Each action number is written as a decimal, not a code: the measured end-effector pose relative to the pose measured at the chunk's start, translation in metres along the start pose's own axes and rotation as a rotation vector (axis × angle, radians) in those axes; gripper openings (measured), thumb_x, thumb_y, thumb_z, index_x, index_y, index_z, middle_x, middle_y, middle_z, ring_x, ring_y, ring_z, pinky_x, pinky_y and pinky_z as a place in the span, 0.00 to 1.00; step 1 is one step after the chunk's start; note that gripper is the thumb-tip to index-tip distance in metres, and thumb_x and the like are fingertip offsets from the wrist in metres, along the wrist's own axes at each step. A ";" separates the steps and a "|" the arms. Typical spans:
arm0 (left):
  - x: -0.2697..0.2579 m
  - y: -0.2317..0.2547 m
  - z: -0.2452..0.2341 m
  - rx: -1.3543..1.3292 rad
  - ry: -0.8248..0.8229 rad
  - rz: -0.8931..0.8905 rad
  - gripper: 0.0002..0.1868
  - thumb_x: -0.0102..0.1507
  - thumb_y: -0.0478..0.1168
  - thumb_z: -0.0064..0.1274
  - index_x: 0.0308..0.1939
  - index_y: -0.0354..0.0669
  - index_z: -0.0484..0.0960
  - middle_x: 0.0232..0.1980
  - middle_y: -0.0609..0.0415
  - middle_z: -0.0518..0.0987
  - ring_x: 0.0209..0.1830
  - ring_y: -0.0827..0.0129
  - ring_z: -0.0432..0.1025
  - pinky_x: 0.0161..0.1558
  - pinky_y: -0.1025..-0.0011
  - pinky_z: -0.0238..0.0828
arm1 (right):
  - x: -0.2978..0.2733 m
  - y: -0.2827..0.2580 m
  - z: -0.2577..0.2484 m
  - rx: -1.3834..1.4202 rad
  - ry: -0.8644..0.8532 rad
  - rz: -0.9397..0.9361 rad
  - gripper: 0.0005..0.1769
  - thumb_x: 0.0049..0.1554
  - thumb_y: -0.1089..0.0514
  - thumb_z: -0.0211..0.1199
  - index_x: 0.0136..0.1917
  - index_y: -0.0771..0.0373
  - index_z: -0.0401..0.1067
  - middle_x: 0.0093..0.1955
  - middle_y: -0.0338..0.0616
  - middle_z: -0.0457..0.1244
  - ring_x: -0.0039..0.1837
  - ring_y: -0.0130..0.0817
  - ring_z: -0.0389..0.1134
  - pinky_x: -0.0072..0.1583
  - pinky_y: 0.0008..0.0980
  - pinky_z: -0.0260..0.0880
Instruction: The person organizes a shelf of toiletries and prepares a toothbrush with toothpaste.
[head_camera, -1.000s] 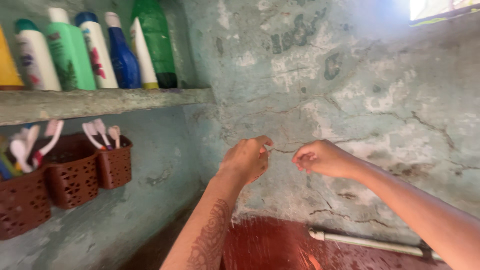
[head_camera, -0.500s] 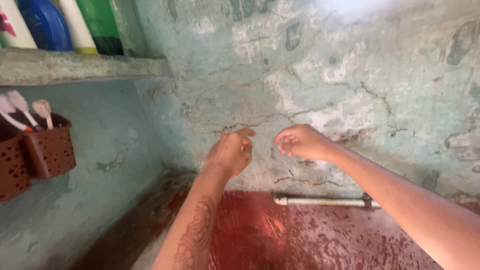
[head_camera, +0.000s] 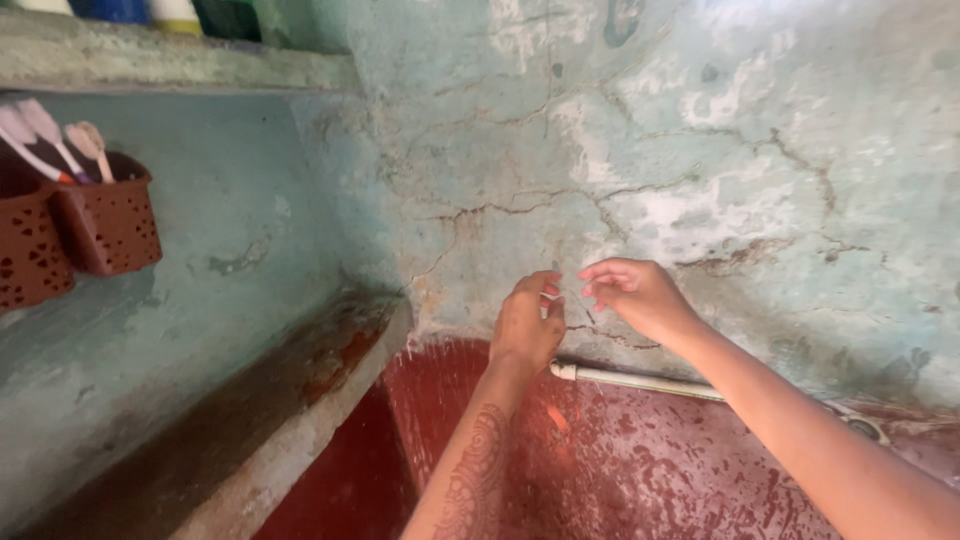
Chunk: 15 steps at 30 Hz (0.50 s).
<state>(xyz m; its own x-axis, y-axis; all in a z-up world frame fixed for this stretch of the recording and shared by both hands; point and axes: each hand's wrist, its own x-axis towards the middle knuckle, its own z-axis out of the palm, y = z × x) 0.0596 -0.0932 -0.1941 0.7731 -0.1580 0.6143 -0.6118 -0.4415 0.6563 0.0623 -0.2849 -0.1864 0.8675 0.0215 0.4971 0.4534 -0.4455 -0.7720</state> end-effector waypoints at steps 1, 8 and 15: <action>-0.003 -0.002 0.005 -0.003 -0.003 -0.006 0.19 0.62 0.35 0.52 0.59 0.45 0.78 0.53 0.51 0.81 0.49 0.61 0.78 0.52 0.62 0.73 | -0.004 0.008 -0.001 0.003 -0.018 0.015 0.16 0.58 0.63 0.61 0.59 0.65 0.77 0.50 0.43 0.74 0.45 0.29 0.73 0.51 0.30 0.73; -0.045 -0.030 0.059 0.056 -0.133 -0.182 0.19 0.63 0.36 0.52 0.60 0.49 0.78 0.54 0.53 0.82 0.52 0.60 0.77 0.53 0.61 0.73 | -0.034 0.091 0.013 0.087 -0.136 0.109 0.15 0.59 0.63 0.61 0.59 0.66 0.77 0.50 0.47 0.73 0.46 0.32 0.73 0.51 0.32 0.74; -0.035 -0.026 0.069 0.212 -0.272 -0.114 0.22 0.63 0.36 0.52 0.62 0.50 0.76 0.56 0.53 0.80 0.51 0.57 0.78 0.53 0.60 0.74 | -0.028 0.099 -0.004 -0.167 -0.169 0.127 0.16 0.58 0.57 0.64 0.60 0.61 0.78 0.52 0.45 0.74 0.47 0.35 0.76 0.54 0.34 0.76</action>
<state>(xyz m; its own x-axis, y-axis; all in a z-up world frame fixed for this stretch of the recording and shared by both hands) 0.0599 -0.1368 -0.2634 0.8682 -0.3137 0.3846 -0.4926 -0.6386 0.5912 0.0820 -0.3330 -0.2752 0.9436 0.0989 0.3161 0.3106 -0.5954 -0.7409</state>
